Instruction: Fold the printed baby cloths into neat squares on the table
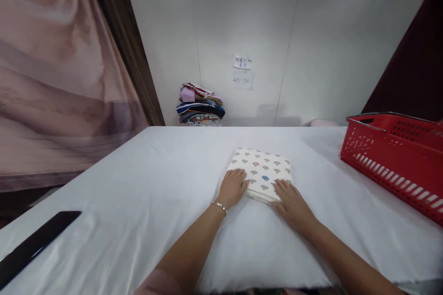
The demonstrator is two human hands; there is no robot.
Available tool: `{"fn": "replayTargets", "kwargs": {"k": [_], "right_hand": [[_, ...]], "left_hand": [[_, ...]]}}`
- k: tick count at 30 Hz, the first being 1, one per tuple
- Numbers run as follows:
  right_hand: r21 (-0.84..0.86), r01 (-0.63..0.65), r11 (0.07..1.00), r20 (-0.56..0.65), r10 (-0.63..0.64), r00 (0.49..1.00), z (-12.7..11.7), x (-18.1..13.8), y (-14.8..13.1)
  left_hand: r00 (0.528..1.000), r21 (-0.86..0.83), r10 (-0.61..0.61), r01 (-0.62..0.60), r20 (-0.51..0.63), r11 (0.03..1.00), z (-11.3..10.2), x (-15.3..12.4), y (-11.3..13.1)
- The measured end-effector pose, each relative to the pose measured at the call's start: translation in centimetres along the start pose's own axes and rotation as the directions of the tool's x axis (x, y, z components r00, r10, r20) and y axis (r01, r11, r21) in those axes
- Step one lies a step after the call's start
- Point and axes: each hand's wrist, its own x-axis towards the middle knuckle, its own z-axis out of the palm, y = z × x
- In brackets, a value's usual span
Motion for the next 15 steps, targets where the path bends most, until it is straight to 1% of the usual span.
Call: {"fn": "replayTargets", "kwargs": {"k": [2, 3, 4, 5, 6, 7, 8, 9, 10, 11, 12, 13, 15], "right_hand": [[0.049, -0.008, 0.999, 0.024, 0.007, 1.0, -0.3, -0.1, 0.1], [0.094, -0.027, 0.995, 0.034, 0.024, 0.999, -0.4, 0.0, 0.3], [0.147, -0.064, 0.987, 0.031, 0.06, 0.998, -0.6, 0.1, 0.6], [0.205, -0.124, 0.971, 0.013, 0.124, 0.992, -0.7, 0.3, 0.9], [0.263, -0.206, 0.942, -0.011, 0.217, 0.976, -0.7, 0.5, 1.3], [0.321, -0.303, 0.897, -0.029, 0.329, 0.944, -0.7, 0.7, 1.7], [0.373, -0.396, 0.839, -0.026, 0.436, 0.899, -0.6, 1.0, 2.0], [0.411, -0.474, 0.779, -0.001, 0.521, 0.854, -0.5, 1.2, 2.3], [0.432, -0.529, 0.73, 0.035, 0.572, 0.819, -0.3, 1.4, 2.5], [0.438, -0.561, 0.702, 0.072, 0.595, 0.8, -0.2, 1.6, 2.6], [0.434, -0.574, 0.694, 0.1, 0.596, 0.796, 0.0, 1.8, 2.8], [0.424, -0.573, 0.701, 0.114, 0.587, 0.802, 0.0, 2.0, 3.1], [0.401, -0.541, 0.74, 0.124, 0.541, 0.832, -0.1, 2.3, 4.1]], "left_hand": [[0.998, -0.022, -0.051, 0.05, -0.033, 0.999, 0.1, -0.3, -1.0], [0.993, -0.029, -0.099, 0.098, -0.057, 0.995, 0.2, -0.3, -1.4], [0.983, -0.035, -0.161, 0.159, -0.086, 0.987, 0.3, -0.2, -1.9], [0.967, -0.042, -0.228, 0.225, -0.115, 0.973, 0.3, 0.0, -2.4], [0.946, -0.055, -0.299, 0.294, -0.129, 0.954, 0.4, 0.2, -2.9], [0.923, -0.07, -0.369, 0.363, -0.112, 0.929, 0.4, 0.5, -3.4], [0.898, -0.082, -0.434, 0.428, -0.07, 0.9, 0.3, 0.8, -3.8], [0.873, -0.086, -0.487, 0.484, -0.014, 0.871, 0.3, 1.1, -4.2], [0.851, -0.083, -0.523, 0.525, 0.044, 0.847, 0.2, 1.3, -4.3], [0.831, -0.074, -0.549, 0.555, 0.085, 0.829, 0.2, 1.5, -4.4], [0.817, -0.064, -0.567, 0.574, 0.103, 0.816, 0.2, 1.5, -4.2], [0.81, -0.057, -0.578, 0.585, 0.1, 0.809, 0.2, 1.5, -3.9], [0.795, -0.05, -0.6, 0.605, 0.089, 0.795, 0.2, 0.9, -2.9]]}}
